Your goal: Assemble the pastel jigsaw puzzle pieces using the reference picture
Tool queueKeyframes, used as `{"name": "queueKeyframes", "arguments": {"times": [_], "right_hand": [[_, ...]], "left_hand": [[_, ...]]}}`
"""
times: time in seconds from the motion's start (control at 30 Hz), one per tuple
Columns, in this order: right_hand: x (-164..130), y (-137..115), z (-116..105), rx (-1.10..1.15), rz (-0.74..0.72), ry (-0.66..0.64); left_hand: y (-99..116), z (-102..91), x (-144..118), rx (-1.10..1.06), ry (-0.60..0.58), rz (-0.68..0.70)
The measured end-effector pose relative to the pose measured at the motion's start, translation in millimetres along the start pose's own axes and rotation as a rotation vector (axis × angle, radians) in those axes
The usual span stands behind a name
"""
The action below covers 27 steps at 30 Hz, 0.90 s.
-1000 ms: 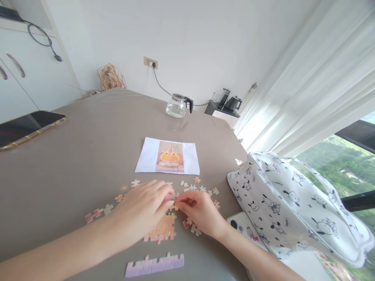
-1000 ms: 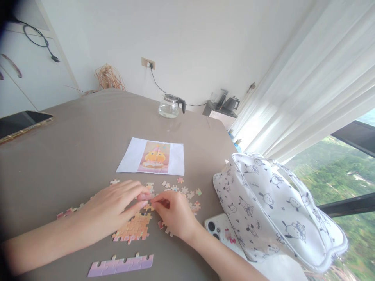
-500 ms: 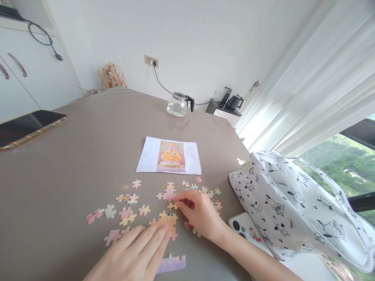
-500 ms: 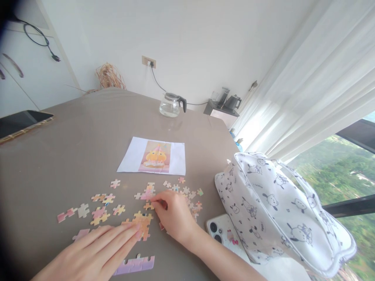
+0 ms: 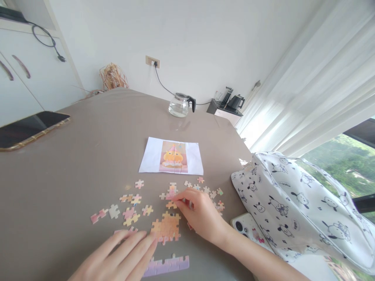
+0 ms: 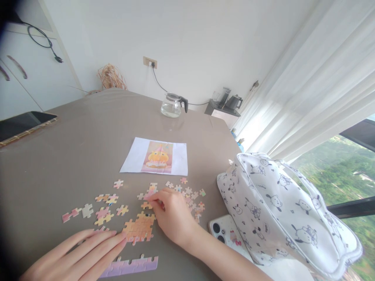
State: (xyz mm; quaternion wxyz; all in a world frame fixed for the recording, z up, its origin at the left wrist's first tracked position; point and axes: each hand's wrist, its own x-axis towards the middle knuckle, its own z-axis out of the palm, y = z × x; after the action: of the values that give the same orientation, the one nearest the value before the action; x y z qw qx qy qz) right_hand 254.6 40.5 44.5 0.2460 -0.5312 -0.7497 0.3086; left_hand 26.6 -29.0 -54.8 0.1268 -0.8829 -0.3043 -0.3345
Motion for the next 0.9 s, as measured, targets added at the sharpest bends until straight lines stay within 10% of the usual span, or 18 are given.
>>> {"name": "queueKeyframes", "arguments": {"times": [0.47,0.9], "right_hand": [[8.9,-10.9,22.0,0.047,0.043,-0.059],[-10.1,17.5,-11.4,-0.044,0.173,0.066]], "left_hand": [[-2.1,5.3,7.0,0.021,0.002,-0.001],[-10.3,-1.3,5.1,0.054,-0.113,0.087]]}}
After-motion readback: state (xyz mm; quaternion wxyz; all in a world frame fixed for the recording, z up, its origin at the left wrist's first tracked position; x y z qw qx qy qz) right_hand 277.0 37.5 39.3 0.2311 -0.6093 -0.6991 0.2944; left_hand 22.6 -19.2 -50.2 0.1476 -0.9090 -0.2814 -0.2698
